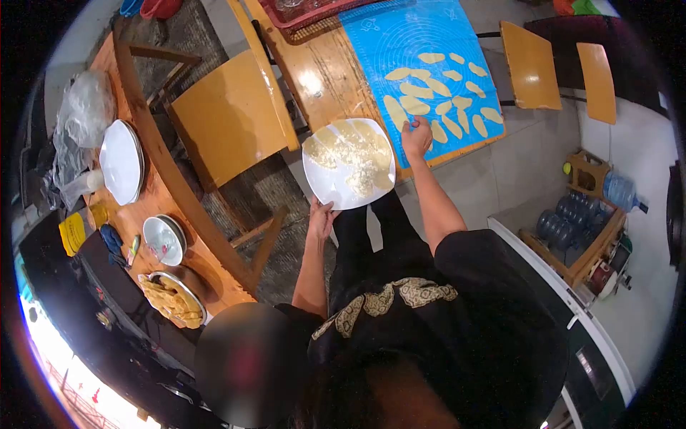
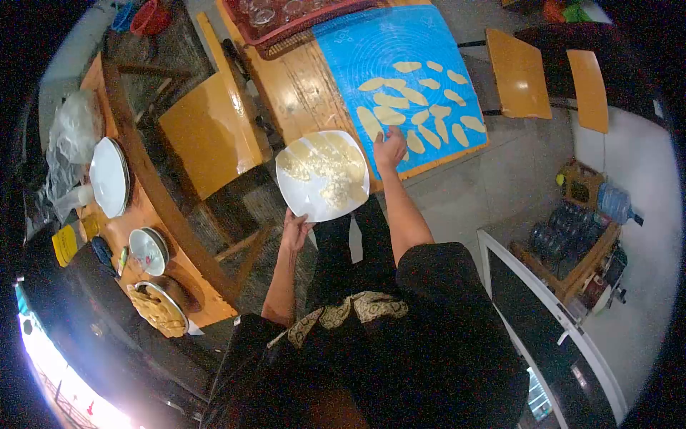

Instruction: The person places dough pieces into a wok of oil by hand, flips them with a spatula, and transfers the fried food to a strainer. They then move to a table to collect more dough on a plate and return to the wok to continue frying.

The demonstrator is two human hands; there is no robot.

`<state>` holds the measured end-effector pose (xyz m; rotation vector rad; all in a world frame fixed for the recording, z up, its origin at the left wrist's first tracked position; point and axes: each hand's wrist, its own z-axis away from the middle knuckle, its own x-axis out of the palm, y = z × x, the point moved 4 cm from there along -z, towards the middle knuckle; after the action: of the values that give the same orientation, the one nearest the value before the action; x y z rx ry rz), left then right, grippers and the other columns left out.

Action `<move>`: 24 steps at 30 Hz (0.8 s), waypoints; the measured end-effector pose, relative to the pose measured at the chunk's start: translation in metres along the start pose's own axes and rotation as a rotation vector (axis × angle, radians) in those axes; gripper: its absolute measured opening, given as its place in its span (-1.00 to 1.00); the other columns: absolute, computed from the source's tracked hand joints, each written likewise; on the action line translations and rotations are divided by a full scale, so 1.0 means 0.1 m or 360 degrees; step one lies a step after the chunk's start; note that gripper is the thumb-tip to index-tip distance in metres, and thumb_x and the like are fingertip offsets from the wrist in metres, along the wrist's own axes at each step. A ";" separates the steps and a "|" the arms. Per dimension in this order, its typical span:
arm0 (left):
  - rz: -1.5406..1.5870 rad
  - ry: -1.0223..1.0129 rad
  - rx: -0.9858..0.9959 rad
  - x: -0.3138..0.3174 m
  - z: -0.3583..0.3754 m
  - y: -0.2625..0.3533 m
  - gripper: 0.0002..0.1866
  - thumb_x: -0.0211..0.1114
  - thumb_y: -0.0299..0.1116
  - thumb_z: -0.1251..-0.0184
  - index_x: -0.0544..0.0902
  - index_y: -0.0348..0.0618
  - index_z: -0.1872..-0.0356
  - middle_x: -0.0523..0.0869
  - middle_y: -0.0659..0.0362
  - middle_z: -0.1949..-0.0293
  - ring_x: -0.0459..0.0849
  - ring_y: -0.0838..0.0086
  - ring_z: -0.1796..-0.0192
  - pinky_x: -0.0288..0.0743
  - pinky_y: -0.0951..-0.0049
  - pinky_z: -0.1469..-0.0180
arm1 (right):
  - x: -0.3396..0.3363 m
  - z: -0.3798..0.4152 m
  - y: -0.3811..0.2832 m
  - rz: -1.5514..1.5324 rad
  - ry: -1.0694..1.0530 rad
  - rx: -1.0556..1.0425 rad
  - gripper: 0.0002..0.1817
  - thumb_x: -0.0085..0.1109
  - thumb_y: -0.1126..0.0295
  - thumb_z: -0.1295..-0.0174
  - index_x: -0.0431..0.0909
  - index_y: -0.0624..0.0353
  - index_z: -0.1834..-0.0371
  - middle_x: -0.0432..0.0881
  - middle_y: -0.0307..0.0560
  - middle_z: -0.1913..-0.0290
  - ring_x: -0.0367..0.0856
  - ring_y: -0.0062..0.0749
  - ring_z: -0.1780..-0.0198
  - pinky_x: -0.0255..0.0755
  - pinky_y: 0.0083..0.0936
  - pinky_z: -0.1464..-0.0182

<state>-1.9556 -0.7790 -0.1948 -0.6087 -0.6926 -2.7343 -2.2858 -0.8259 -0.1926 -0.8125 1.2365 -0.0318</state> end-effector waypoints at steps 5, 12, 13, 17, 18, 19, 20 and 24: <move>0.0019 0.0112 -0.0023 0.07 -0.08 -0.05 -0.40 -0.11 -0.68 -0.19 0.05 -0.08 -0.28 0.29 -0.03 -0.21 0.45 0.17 -0.16 0.55 0.25 -0.05 | 0.08 -0.01 0.02 0.0078 0.0062 0.0064 -0.67 0.30 0.38 0.08 0.54 0.25 0.22 0.60 -0.02 0.38 0.57 -0.14 0.29 0.40 -0.26 0.19; -0.0298 0.0163 -0.0097 0.03 -0.06 -0.05 -0.39 -0.08 -0.56 -0.22 0.00 -0.05 -0.32 0.28 0.01 -0.21 0.42 0.23 -0.14 0.53 0.26 -0.02 | 0.12 -0.03 0.16 0.0036 0.0020 0.0142 -0.83 0.30 0.39 0.11 0.59 0.20 0.45 0.61 -0.03 0.41 0.57 -0.16 0.30 0.41 -0.26 0.23; -0.0302 0.0150 -0.0101 0.02 -0.07 -0.05 -0.39 -0.08 -0.55 -0.23 0.00 -0.05 -0.32 0.28 0.01 -0.21 0.41 0.23 -0.14 0.52 0.25 -0.03 | 0.11 -0.03 0.15 0.0009 -0.0012 0.0181 -0.85 0.30 0.40 0.12 0.58 0.18 0.49 0.61 -0.03 0.39 0.57 -0.14 0.28 0.40 -0.21 0.21; -0.0326 0.0109 -0.0125 0.03 -0.04 -0.05 -0.40 -0.10 -0.53 -0.25 -0.01 -0.04 -0.33 0.27 0.01 -0.22 0.41 0.21 -0.14 0.48 0.21 -0.07 | 0.08 0.01 0.09 0.0091 0.0097 -0.0005 -0.79 0.30 0.41 0.13 0.55 0.18 0.39 0.61 -0.05 0.44 0.58 -0.14 0.33 0.40 -0.21 0.25; -0.0334 0.0098 -0.0130 0.06 -0.04 -0.03 -0.40 -0.10 -0.53 -0.26 -0.01 -0.04 -0.33 0.26 0.01 -0.22 0.40 0.21 -0.14 0.48 0.20 -0.07 | 0.06 0.01 0.07 0.0107 0.0155 -0.0105 -0.77 0.29 0.41 0.13 0.54 0.17 0.36 0.62 -0.05 0.45 0.58 -0.14 0.34 0.39 -0.20 0.26; -0.0346 0.0112 -0.0142 0.09 -0.02 -0.01 -0.41 -0.10 -0.52 -0.26 -0.01 -0.05 -0.33 0.26 0.01 -0.22 0.40 0.21 -0.14 0.48 0.20 -0.07 | 0.05 0.01 0.04 0.0123 0.0212 -0.0204 -0.76 0.27 0.42 0.12 0.53 0.16 0.33 0.62 -0.05 0.47 0.58 -0.13 0.35 0.39 -0.20 0.26; -0.0359 0.0128 -0.0156 0.11 0.00 0.00 -0.42 -0.10 -0.51 -0.27 0.00 -0.07 -0.32 0.26 0.01 -0.22 0.40 0.21 -0.15 0.47 0.19 -0.08 | 0.06 0.00 0.06 0.0093 0.0138 -0.0171 -0.74 0.26 0.42 0.11 0.52 0.16 0.30 0.62 -0.05 0.46 0.59 -0.13 0.35 0.39 -0.20 0.26; -0.0353 0.0198 -0.0158 0.10 -0.01 -0.05 -0.52 -0.09 -0.49 -0.25 0.13 -0.14 -0.23 0.34 0.03 -0.16 0.41 0.25 -0.15 0.42 0.21 -0.10 | 0.04 -0.08 0.12 0.0064 0.0028 -0.0033 -0.74 0.20 0.43 0.08 0.51 0.17 0.26 0.61 -0.09 0.50 0.60 -0.17 0.39 0.42 -0.26 0.27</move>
<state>-1.9668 -0.7766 -0.1934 -0.3987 -0.6322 -2.9958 -2.2956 -0.8235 -0.2034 -0.8063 1.2714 0.0064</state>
